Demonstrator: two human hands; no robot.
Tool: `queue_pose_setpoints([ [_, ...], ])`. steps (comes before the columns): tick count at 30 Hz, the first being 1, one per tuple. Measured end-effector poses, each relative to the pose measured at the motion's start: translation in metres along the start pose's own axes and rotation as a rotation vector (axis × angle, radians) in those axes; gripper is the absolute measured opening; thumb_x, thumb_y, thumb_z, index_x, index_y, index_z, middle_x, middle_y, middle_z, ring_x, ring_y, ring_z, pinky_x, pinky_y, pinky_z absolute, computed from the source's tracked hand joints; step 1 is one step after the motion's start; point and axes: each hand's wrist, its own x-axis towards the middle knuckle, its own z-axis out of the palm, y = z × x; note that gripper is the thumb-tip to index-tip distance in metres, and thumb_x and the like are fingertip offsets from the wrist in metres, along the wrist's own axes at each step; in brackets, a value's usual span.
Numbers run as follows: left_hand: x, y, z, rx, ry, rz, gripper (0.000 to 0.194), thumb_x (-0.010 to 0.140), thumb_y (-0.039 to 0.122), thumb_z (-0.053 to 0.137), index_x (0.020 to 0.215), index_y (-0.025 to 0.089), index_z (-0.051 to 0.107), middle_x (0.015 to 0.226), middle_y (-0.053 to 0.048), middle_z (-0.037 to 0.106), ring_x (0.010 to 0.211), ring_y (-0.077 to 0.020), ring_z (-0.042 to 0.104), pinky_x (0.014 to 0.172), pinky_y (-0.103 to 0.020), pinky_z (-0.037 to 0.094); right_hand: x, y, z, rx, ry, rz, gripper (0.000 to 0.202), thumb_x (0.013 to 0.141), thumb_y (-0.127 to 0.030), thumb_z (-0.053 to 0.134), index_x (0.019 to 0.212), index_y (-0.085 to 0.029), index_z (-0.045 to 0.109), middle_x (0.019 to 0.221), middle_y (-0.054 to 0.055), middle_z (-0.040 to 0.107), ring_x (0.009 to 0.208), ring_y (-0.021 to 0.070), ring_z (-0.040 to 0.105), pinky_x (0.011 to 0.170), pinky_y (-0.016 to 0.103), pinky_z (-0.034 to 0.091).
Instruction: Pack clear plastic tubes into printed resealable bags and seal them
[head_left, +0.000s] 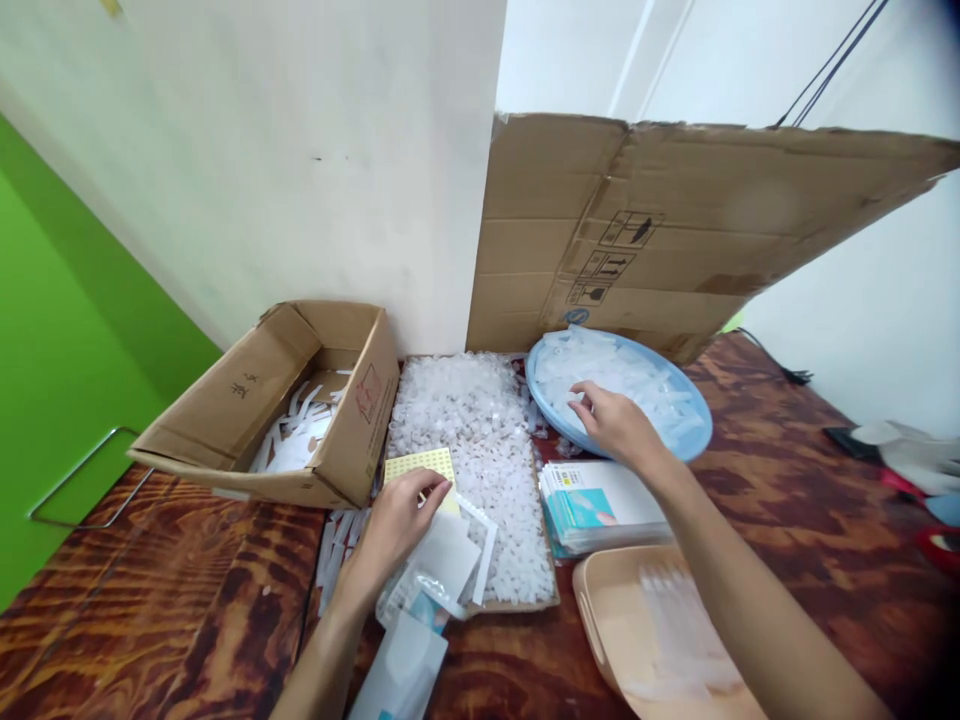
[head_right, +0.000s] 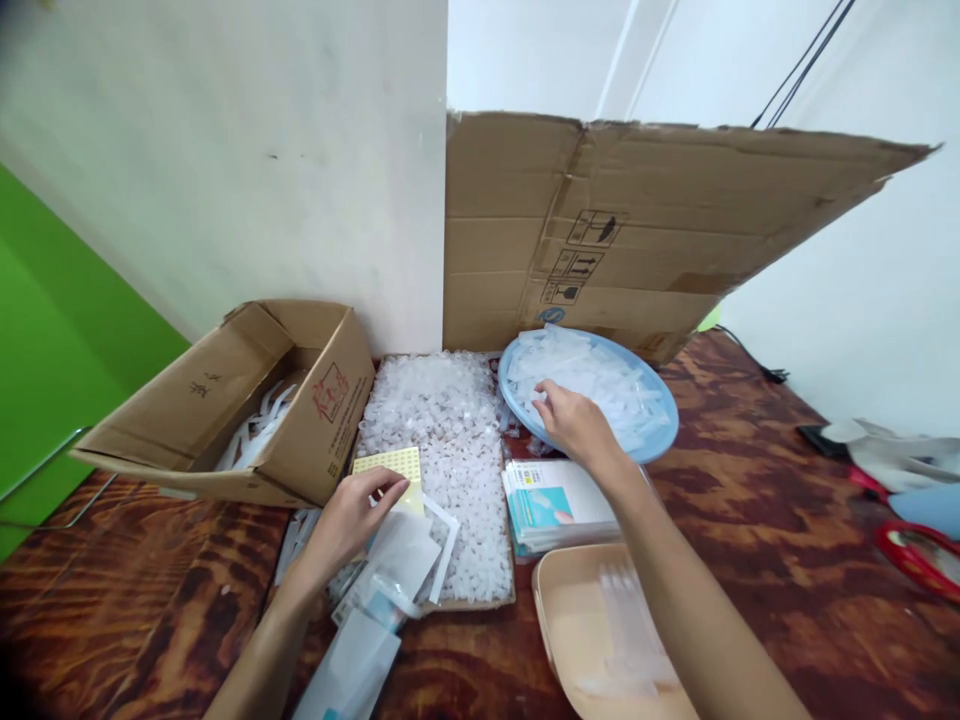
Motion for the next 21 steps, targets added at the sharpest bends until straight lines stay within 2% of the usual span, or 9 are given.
queue_pose_setpoints([
  [2,-0.004,0.011,-0.001,-0.069,-0.002,-0.013,0.024,0.097,0.035,0.055,0.096,0.019,0.074,0.096,-0.006,0.076,0.087,-0.0208,0.068,0.082,-0.03,0.05,-0.03,-0.025,-0.008,0.328,0.045,-0.001,0.023,0.103,-0.029,0.045,0.12,-0.017,0.055,0.086,0.006,0.07,0.073,0.0187,0.065,0.067,0.028,0.048],
  [4,-0.01,0.023,0.0,-0.154,-0.06,-0.024,0.027,0.095,0.038,0.06,0.115,0.023,0.07,0.114,-0.007,0.074,0.098,-0.021,0.067,0.09,-0.031,0.05,-0.065,-0.058,-0.011,0.791,-0.055,-0.009,0.024,0.1,-0.04,0.052,0.115,-0.021,0.056,0.074,0.0,0.064,0.058,0.0157,0.057,0.052,0.025,0.043],
  [5,-0.014,0.03,0.001,-0.196,-0.117,-0.019,0.037,0.093,0.039,0.064,0.127,0.024,0.065,0.124,-0.007,0.07,0.104,-0.0215,0.066,0.094,-0.032,0.048,-0.081,-0.075,-0.01,0.942,-0.126,-0.007,0.024,0.099,-0.041,0.055,0.114,-0.022,0.057,0.072,-0.001,0.063,0.055,0.0145,0.056,0.049,0.024,0.041],
  [7,-0.021,0.04,0.004,-0.276,-0.254,0.01,0.053,0.09,0.039,0.069,0.139,0.026,0.055,0.13,-0.007,0.067,0.109,-0.0215,0.064,0.096,-0.031,0.047,-0.11,-0.105,-0.002,1.132,-0.24,0.023,0.023,0.096,-0.039,0.062,0.111,-0.023,0.06,0.071,-0.003,0.062,0.055,0.0136,0.056,0.048,0.023,0.042],
  [8,-0.024,0.043,0.006,-0.307,-0.316,0.022,0.05,0.091,0.037,0.068,0.137,0.026,0.055,0.124,-0.006,0.07,0.105,-0.0207,0.065,0.093,-0.03,0.048,-0.12,-0.116,0.004,1.211,-0.27,0.038,0.021,0.094,-0.038,0.064,0.108,-0.023,0.062,0.072,-0.002,0.063,0.056,0.0135,0.058,0.05,0.024,0.044],
  [11,-0.032,0.044,0.011,-0.309,-0.375,0.006,0.02,0.098,0.033,0.056,0.107,0.02,0.067,0.091,-0.002,0.073,0.082,-0.0174,0.066,0.076,-0.025,0.046,-0.139,-0.133,0.028,1.368,-0.224,0.109,0.023,0.089,-0.035,0.072,0.108,-0.023,0.068,0.079,0.0,0.068,0.068,0.0164,0.065,0.062,0.027,0.052],
  [13,-0.037,0.04,0.012,-0.269,-0.363,-0.025,0.022,0.101,0.033,0.05,0.093,0.019,0.066,0.082,-0.001,0.07,0.077,-0.0171,0.064,0.071,-0.024,0.044,-0.144,-0.134,0.04,1.398,-0.146,0.162,0.027,0.089,-0.035,0.073,0.113,-0.024,0.071,0.089,0.003,0.071,0.077,0.0186,0.068,0.072,0.03,0.054],
  [17,-0.052,0.03,0.012,-0.221,-0.354,-0.078,0.023,0.102,0.034,0.048,0.089,0.02,0.062,0.081,-0.001,0.07,0.077,-0.0177,0.064,0.071,-0.025,0.041,-0.149,-0.135,0.052,1.475,-0.084,0.24,0.025,0.093,-0.044,0.066,0.101,-0.021,0.074,0.087,0.006,0.075,0.078,0.0219,0.073,0.077,0.035,0.057],
  [21,-0.066,0.027,0.015,-0.117,-0.324,-0.11,0.024,0.101,0.035,0.049,0.087,0.02,0.061,0.078,-0.001,0.068,0.075,-0.0189,0.062,0.071,-0.026,0.039,-0.147,-0.143,0.057,1.535,-0.065,0.289,0.026,0.084,-0.046,0.076,0.089,-0.02,0.072,0.089,0.008,0.077,0.079,0.0236,0.073,0.073,0.036,0.058],
])
